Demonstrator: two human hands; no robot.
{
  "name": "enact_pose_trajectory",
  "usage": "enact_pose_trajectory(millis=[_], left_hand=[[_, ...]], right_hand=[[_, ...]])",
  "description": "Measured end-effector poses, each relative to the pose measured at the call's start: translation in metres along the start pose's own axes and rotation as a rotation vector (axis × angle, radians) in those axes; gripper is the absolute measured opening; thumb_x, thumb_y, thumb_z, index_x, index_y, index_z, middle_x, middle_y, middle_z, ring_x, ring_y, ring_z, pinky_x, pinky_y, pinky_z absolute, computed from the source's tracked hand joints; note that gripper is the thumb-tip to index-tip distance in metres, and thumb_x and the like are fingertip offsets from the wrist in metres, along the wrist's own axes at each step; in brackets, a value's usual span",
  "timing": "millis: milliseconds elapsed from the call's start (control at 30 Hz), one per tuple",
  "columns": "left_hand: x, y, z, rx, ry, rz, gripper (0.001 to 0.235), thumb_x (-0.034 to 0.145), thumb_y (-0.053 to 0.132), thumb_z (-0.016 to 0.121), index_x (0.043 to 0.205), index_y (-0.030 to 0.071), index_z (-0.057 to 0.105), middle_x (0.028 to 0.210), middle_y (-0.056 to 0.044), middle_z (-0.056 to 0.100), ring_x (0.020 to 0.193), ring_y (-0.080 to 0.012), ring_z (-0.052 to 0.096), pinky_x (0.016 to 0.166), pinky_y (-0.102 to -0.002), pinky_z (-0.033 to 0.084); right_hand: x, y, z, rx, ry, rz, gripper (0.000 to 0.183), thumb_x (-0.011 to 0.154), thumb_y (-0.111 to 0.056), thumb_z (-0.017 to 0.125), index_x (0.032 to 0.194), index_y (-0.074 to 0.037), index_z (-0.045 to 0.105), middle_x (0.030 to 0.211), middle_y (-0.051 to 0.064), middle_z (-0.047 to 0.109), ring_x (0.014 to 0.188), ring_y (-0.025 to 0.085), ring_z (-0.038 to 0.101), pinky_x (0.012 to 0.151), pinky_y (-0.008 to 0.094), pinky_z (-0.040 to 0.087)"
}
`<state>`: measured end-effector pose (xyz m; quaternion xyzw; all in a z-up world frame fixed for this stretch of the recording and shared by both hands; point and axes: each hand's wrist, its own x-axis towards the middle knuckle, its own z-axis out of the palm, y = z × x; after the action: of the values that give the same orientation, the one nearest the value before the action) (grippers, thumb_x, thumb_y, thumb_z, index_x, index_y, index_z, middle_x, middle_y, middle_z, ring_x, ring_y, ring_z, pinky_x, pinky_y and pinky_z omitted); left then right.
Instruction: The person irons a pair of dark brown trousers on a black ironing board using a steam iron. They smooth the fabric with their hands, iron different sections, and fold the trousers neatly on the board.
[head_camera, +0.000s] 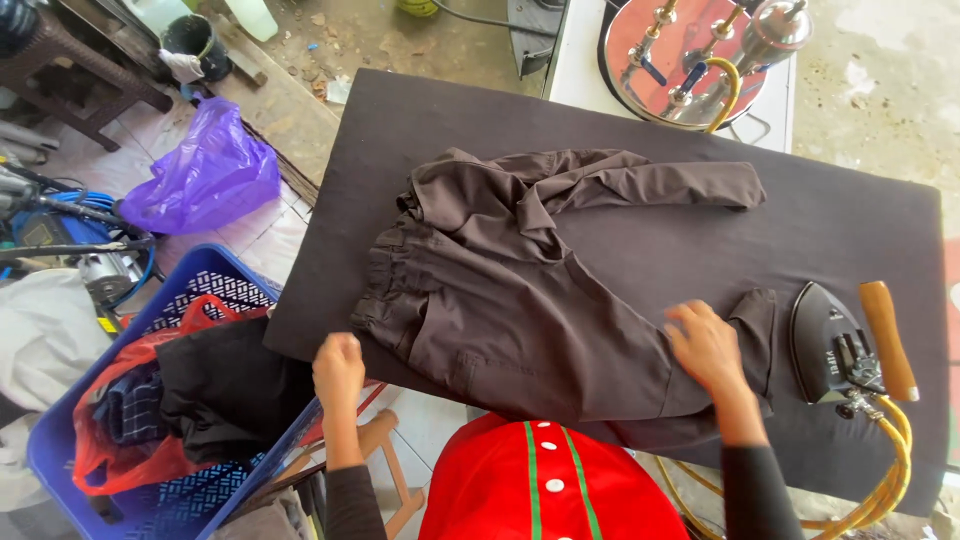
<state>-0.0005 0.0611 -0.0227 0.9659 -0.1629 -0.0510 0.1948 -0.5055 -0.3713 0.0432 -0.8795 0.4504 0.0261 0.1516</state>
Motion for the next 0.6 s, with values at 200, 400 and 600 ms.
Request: enact_pose_trajectory(millis=[200,400,600], left_hand=[[0.111,0.051,0.041,-0.432,0.161,0.249,0.025,0.109,0.025,0.071,0.126,0.008,0.077,0.113,-0.013,0.076,0.108,-0.0329,0.078,0.091,-0.045,0.066],[0.107,0.137,0.024,-0.326,-0.392,-0.024,0.08,0.101,0.079,0.067,0.147,0.014,0.069,0.138,-0.019,0.076,0.131,-0.0394,0.071,0.107,-0.055,0.059],[0.104,0.126,0.102,-0.735,-0.794,-0.141,0.064,0.092,0.059,0.094,0.125,0.005,0.081,0.112,-0.015,0.082,0.106,-0.0293,0.077,0.085,-0.042,0.062]], right_hand=[[0.144,-0.132,0.098,0.258,0.046,0.16,0.041,0.102,-0.053,0.072,0.132,-0.025,0.077,0.131,0.01,0.064,0.127,0.04,0.065,0.102,0.058,0.061],[0.118,-0.166,0.074,1.081,0.044,0.205,0.02,0.101,-0.019,0.079,0.113,-0.003,0.075,0.101,0.015,0.074,0.104,0.028,0.068,0.09,0.045,0.055],[0.073,-0.057,0.08,1.375,0.131,0.303,0.019,0.1,-0.014,0.085,0.11,-0.002,0.075,0.09,0.011,0.08,0.083,0.014,0.072,0.073,0.03,0.063]])
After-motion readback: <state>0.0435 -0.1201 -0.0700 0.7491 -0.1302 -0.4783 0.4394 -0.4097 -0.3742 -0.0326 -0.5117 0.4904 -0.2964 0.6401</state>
